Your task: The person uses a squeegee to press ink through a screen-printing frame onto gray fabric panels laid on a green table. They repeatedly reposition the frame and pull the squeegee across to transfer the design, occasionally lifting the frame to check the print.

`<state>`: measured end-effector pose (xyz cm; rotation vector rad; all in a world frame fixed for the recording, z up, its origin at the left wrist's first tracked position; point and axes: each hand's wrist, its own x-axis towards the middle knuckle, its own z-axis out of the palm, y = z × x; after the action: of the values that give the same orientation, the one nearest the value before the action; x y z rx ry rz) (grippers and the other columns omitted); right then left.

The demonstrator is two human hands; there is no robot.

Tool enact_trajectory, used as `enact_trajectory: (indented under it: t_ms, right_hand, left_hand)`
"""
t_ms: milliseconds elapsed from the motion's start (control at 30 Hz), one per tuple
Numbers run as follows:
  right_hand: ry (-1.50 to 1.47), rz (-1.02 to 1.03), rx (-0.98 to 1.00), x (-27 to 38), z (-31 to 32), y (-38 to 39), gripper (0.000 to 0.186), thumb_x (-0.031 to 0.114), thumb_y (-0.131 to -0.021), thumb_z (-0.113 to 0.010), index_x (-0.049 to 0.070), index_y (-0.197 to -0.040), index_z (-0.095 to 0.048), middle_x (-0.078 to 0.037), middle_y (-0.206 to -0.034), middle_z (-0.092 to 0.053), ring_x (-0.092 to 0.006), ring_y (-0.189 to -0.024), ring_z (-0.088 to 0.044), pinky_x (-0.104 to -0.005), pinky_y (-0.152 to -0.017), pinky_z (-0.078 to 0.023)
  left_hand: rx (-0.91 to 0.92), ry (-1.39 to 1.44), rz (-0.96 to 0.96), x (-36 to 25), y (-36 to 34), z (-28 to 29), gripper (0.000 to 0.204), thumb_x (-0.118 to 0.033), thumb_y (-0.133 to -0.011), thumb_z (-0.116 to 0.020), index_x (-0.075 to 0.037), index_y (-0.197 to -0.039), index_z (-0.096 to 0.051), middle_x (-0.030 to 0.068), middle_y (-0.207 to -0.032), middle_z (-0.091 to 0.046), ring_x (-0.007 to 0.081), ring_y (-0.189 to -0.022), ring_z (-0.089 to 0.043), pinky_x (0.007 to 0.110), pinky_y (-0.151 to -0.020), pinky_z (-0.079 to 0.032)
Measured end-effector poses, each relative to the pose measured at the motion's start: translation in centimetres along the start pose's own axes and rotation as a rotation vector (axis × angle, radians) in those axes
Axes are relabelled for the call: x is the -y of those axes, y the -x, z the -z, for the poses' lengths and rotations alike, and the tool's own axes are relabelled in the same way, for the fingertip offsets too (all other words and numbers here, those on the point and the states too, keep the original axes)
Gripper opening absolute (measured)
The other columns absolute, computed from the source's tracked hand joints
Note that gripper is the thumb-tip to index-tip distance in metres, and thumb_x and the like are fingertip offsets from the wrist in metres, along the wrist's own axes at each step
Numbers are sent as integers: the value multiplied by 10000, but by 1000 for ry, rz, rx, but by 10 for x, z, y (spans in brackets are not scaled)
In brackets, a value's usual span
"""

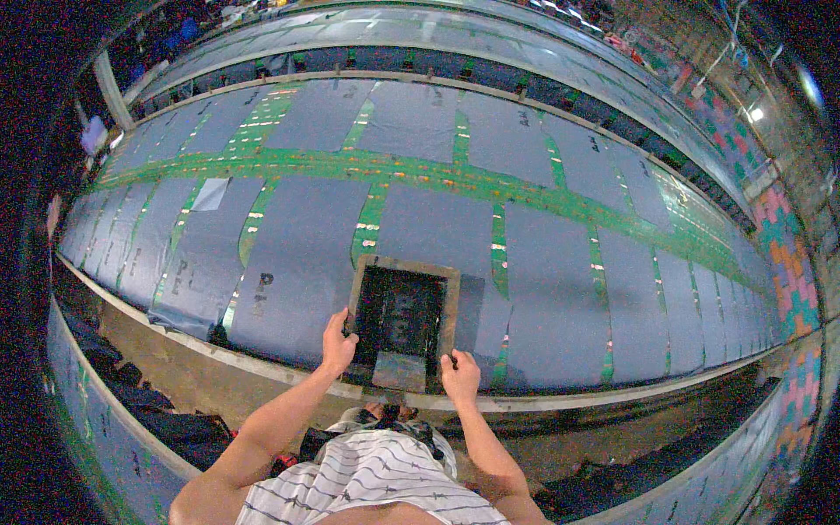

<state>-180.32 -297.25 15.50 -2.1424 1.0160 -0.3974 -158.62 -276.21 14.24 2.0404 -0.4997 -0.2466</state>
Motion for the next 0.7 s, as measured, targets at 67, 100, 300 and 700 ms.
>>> enact_trajectory:
  t_ms: [67,100,300,700]
  right_hand:
    - [13,7,-9,0,-1,1,391,297,-889,-694,-34,-1098,-696,-196,-1003,-678,-364,-896,-661,-436,-810,-518]
    - [19,11,-13,0,-1,1,394,300,-891,-693,-34,-1101,-695,-196,-1010,-677,-365,-899,-661,-435,-813,-518]
    - [34,-34,32,8,2,2,414,318,-894,-684,-34,-1113,-690,-191,-1022,-675,-365,-915,-664,-430,-821,-525]
    - [65,106,-74,11,-2,4,488,322,-873,-715,-18,-1216,-641,-219,-1150,-628,-411,-1053,-612,-468,-934,-491]
  left_hand:
    - [-8,-23,-20,-1,0,1,640,28,-757,-600,85,-1385,-490,229,-1359,-539,405,-1267,-513,408,-1087,-404]
    - [-8,-23,-18,-2,0,2,641,28,-758,-601,83,-1387,-489,225,-1359,-540,403,-1262,-518,406,-1085,-407]
    - [27,18,42,-11,-1,7,647,24,-760,-611,74,-1394,-488,208,-1367,-540,395,-1264,-521,400,-1083,-410]
    - [82,-60,45,5,-2,4,677,5,-785,-612,52,-1438,-439,228,-1386,-510,397,-1321,-456,437,-1123,-372]
